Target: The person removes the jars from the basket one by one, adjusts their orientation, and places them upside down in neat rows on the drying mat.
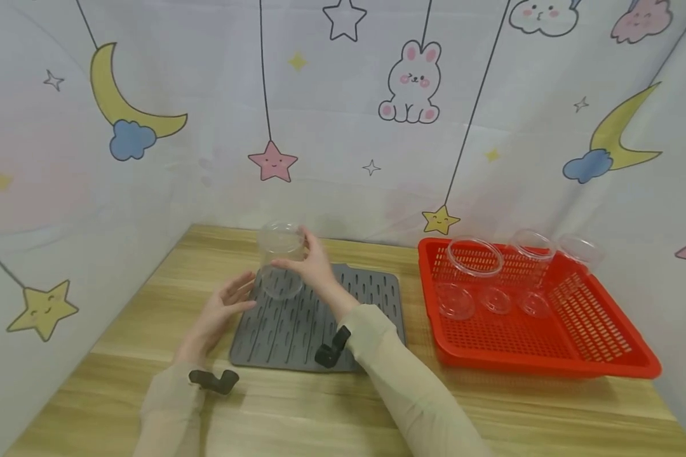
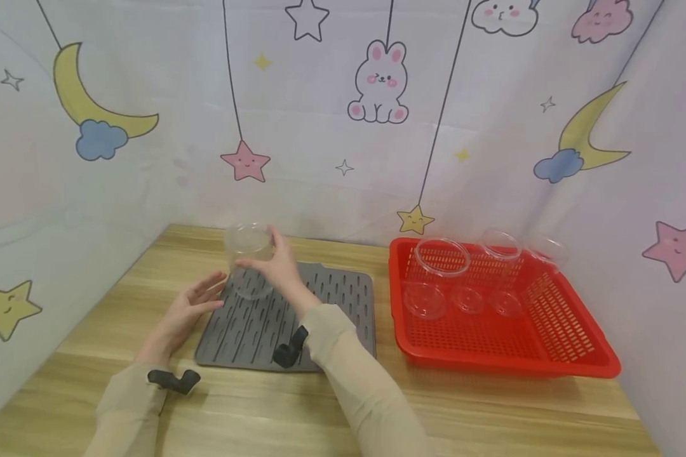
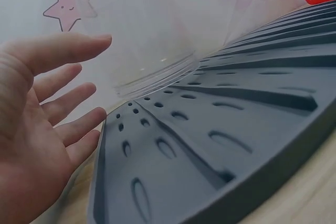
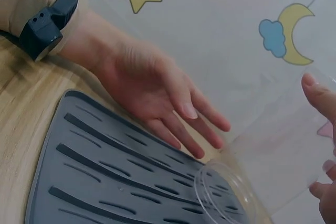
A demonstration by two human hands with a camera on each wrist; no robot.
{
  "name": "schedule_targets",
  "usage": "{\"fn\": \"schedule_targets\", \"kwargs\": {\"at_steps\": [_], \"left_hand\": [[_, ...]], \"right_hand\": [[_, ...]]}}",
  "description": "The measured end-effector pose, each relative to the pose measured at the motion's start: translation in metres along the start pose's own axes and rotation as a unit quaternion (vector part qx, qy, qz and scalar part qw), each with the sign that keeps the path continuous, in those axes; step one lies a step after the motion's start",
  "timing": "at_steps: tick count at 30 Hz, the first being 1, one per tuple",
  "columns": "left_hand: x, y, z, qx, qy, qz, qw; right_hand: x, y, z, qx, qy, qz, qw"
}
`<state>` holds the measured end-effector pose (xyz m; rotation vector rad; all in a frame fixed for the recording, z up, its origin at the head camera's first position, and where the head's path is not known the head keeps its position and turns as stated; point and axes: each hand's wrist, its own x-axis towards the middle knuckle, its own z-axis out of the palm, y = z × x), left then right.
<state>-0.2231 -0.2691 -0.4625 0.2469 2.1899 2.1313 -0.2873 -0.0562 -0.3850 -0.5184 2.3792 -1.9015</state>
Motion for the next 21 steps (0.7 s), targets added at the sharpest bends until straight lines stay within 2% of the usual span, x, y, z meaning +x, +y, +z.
{"fn": "schedule_targets", "kwargs": {"at_steps": [7,15,21], "left_hand": [[0.0004,-0.0021,0.0003,0.008,0.005,-0.008,0.9999],[-0.0007,-0.0035,0.0021,0.007,0.005,-0.016,0.9998],[0.0005,-0.0047,0.0007,0.018,0.013,-0.006,0.9997]], "right_hand": [[0.0033,0.0025,0.0032,-0.044,-0.015,-0.007,0.9989],[0.0034,0.0014,0.002,-0.057,-0.029,0.016,0.9978],[0.0003,-0.0002,-0.0022,-0.053,-0.03,0.021,0.9979]]}}
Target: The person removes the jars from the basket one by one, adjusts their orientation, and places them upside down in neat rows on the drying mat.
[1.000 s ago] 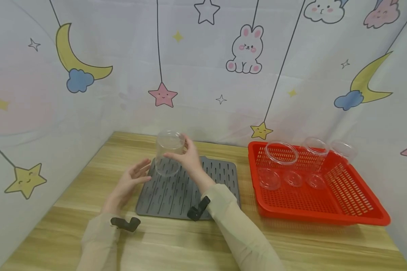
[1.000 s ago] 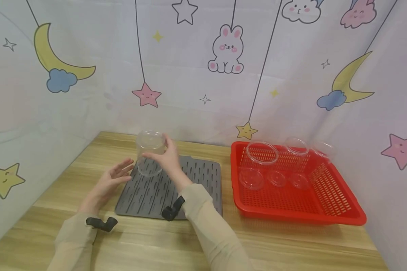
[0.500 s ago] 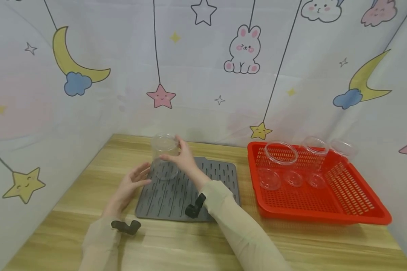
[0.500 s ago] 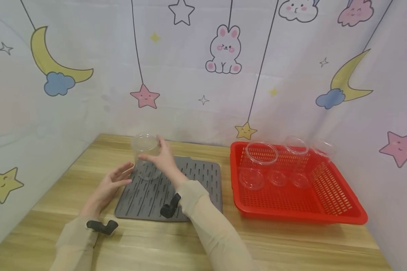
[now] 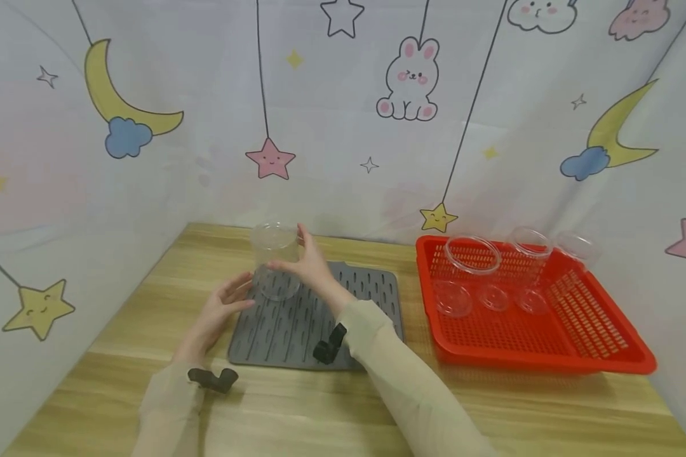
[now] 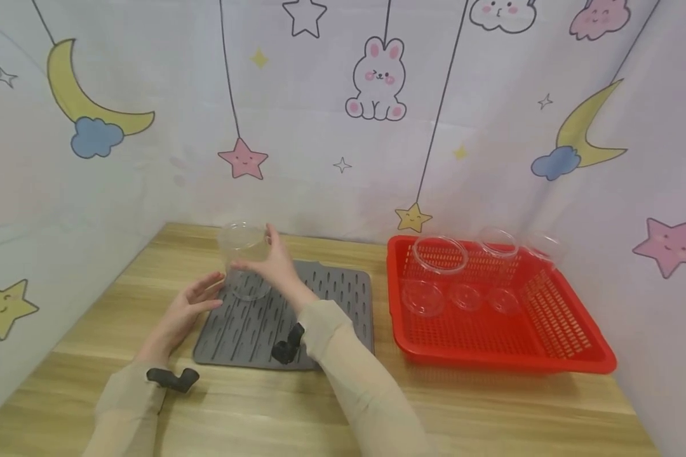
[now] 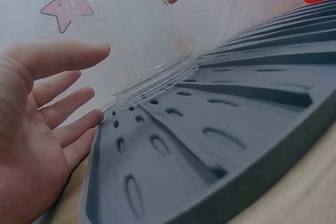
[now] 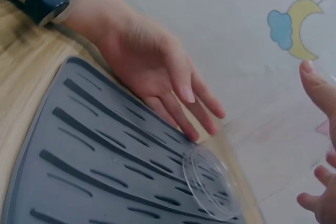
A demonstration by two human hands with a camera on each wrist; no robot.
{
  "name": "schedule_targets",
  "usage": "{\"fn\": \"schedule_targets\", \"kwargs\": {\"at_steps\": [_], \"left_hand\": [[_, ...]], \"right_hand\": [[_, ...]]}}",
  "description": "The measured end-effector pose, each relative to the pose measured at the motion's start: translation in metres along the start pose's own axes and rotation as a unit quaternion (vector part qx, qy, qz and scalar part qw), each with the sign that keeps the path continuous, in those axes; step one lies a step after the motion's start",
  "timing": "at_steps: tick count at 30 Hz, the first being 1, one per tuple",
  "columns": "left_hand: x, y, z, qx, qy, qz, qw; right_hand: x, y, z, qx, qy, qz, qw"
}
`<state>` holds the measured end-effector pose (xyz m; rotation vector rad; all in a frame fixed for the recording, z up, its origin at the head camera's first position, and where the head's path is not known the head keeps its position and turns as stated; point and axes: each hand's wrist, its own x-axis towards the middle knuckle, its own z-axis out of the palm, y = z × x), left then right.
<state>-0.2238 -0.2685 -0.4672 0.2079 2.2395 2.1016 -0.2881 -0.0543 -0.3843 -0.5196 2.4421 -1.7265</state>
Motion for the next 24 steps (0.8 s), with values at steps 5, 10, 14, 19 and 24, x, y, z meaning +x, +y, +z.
{"fn": "schedule_targets", "kwargs": {"at_steps": [5,10,14,19,24], "left_hand": [[0.0,0.003,0.002,0.012,-0.004,0.001,0.9999],[-0.002,0.006,0.001,0.018,0.004,-0.004,0.9998],[-0.001,0.007,0.001,0.021,0.002,-0.007,0.9998],[0.0,0.006,0.004,0.019,0.003,-0.013,0.9997],[0.0,0.005,0.004,0.007,0.009,-0.019,0.9997]], "right_hand": [[-0.019,-0.006,-0.019,0.012,-0.001,-0.012,0.9999],[-0.047,-0.019,-0.055,0.037,0.007,-0.063,0.9973],[-0.069,-0.029,-0.091,0.035,0.035,-0.114,0.9923],[-0.096,-0.039,-0.136,-0.014,0.09,-0.159,0.9831],[-0.112,-0.038,-0.183,-0.049,0.147,-0.159,0.9752]]}}
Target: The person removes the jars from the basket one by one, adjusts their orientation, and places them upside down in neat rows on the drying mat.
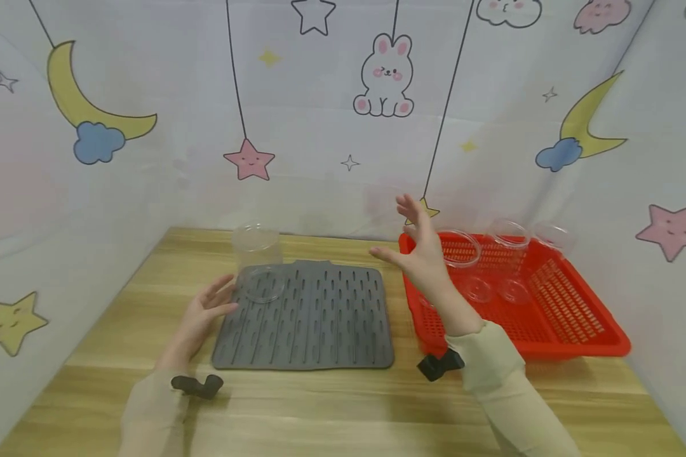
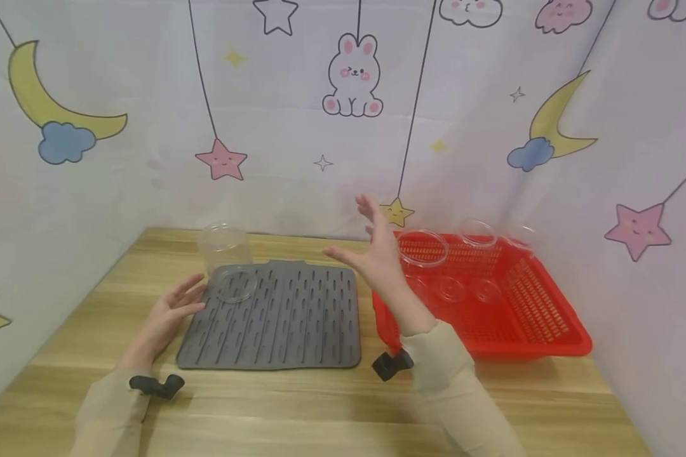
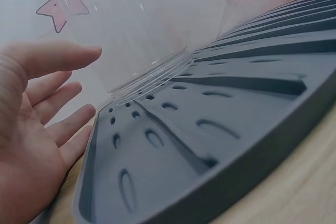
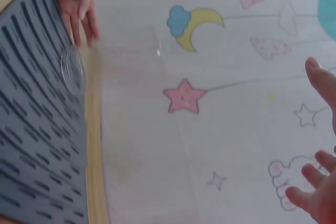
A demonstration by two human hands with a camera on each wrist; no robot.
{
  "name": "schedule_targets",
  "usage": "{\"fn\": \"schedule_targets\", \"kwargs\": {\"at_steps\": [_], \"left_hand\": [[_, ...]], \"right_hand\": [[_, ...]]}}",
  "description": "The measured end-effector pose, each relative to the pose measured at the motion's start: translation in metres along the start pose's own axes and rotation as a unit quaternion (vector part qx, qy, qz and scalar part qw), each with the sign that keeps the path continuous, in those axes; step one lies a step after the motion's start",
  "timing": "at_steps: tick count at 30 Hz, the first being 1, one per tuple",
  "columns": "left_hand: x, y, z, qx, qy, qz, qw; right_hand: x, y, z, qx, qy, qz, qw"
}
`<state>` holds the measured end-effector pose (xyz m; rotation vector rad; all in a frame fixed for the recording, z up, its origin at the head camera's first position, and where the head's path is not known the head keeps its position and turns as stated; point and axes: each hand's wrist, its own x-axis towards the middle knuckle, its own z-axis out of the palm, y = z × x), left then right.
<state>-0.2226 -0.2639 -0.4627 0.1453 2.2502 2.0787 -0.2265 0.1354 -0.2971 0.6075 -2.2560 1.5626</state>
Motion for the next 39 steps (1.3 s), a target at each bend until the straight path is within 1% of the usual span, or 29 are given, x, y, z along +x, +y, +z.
{"fn": "schedule_targets", "kwargs": {"at_steps": [5,8,11,14,17,19,22,25,30,34,39], "left_hand": [[-0.001,-0.002,0.0,-0.009,-0.002,0.004,1.0],[0.0,-0.002,0.001,-0.001,-0.004,0.008,1.0],[0.0,-0.002,-0.001,0.005,-0.003,0.011,0.9999],[0.0,-0.001,-0.001,0.007,-0.003,0.011,0.9999],[0.001,0.0,-0.001,0.009,-0.003,0.008,0.9999],[0.001,0.0,0.0,0.007,-0.003,0.009,0.9999],[0.001,0.0,0.0,0.005,-0.002,0.013,0.9999],[0.001,0.0,0.0,0.005,-0.003,0.013,0.9999],[0.001,0.001,-0.001,0.011,-0.005,0.005,0.9999],[0.001,0.002,0.0,0.012,-0.005,0.003,0.9999],[0.0,0.001,0.0,0.004,-0.002,0.005,1.0]], "right_hand": [[0.002,0.014,-0.051,-0.038,0.04,0.029,0.998],[0.001,0.022,-0.082,-0.063,0.08,0.042,0.9939],[0.0,0.029,-0.11,-0.067,0.122,0.061,0.9883],[-0.002,0.039,-0.136,-0.06,0.162,0.082,0.9814],[-0.005,0.049,-0.159,-0.059,0.202,0.104,0.9721],[-0.008,0.056,-0.172,-0.061,0.229,0.111,0.9652],[-0.014,0.066,-0.187,-0.067,0.25,0.134,0.9566],[-0.021,0.076,-0.199,-0.08,0.252,0.171,0.9493],[-0.031,0.09,-0.214,-0.095,0.224,0.242,0.9392],[-0.036,0.1,-0.223,-0.088,0.189,0.278,0.9378],[-0.037,0.113,-0.233,-0.063,0.136,0.294,0.9441]]}}
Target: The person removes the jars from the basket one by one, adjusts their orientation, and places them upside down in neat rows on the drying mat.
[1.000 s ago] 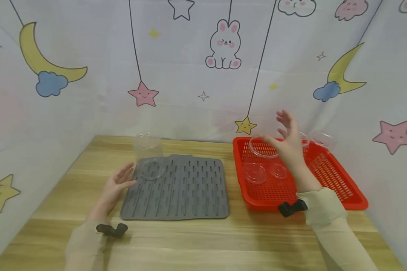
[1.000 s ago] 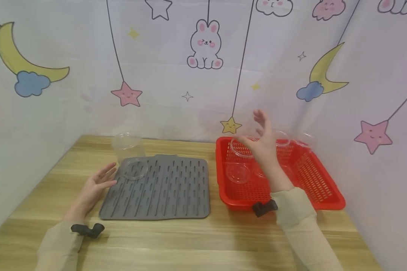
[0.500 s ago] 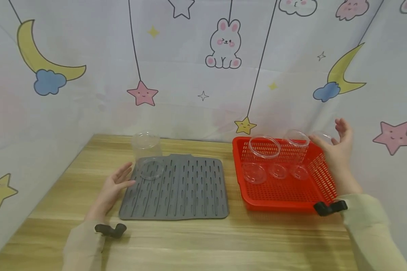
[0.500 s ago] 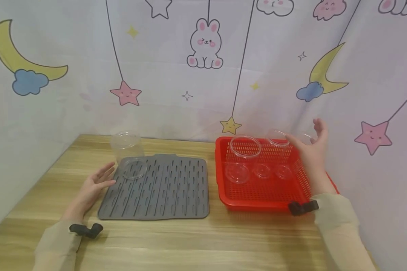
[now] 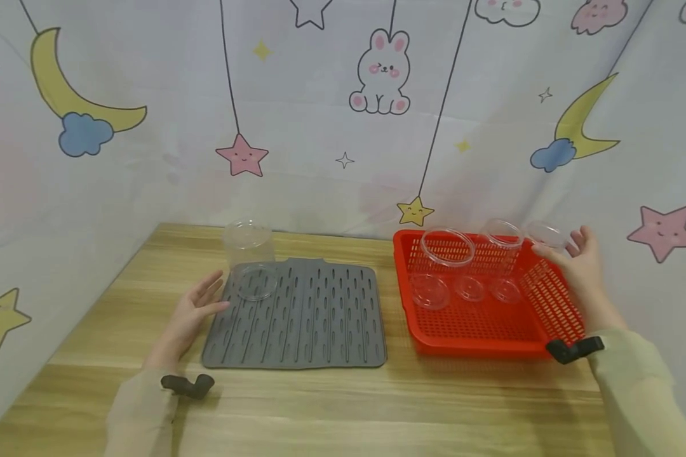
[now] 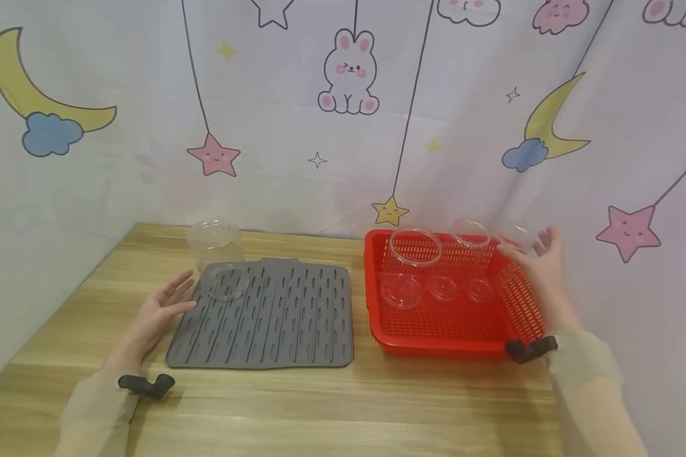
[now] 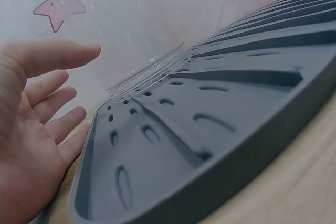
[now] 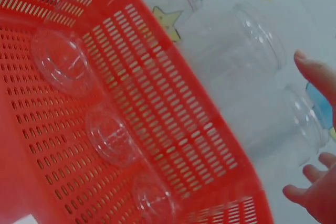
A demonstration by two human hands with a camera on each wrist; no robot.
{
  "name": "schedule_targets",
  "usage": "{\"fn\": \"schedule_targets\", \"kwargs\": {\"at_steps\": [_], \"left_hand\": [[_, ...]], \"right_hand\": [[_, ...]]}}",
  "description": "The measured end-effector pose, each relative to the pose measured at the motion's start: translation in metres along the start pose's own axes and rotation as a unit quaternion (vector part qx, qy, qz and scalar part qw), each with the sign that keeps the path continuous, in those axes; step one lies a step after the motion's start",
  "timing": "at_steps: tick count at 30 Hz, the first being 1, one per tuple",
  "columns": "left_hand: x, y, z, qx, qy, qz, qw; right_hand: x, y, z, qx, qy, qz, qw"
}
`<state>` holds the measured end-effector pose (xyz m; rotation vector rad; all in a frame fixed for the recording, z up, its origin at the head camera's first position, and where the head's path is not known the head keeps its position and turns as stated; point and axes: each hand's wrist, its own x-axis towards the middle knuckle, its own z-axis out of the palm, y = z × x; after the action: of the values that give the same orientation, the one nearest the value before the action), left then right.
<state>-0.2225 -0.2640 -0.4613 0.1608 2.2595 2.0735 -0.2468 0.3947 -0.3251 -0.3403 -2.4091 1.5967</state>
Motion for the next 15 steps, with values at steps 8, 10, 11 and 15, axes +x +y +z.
{"fn": "schedule_targets", "kwargs": {"at_steps": [8,10,11,15], "left_hand": [[-0.001,0.0,-0.001,-0.004,-0.003,-0.001,1.0],[-0.001,0.0,-0.001,-0.003,-0.005,-0.003,1.0],[-0.001,0.0,0.0,-0.004,-0.005,-0.003,1.0],[-0.001,0.0,0.0,-0.004,-0.005,-0.004,1.0]], "right_hand": [[0.014,0.013,-0.004,-0.018,-0.057,0.013,0.9981],[0.016,0.015,-0.004,-0.034,-0.061,0.008,0.9975],[0.017,0.016,-0.003,-0.046,-0.062,0.005,0.997],[0.021,0.019,-0.001,-0.071,-0.07,-0.004,0.995]]}}
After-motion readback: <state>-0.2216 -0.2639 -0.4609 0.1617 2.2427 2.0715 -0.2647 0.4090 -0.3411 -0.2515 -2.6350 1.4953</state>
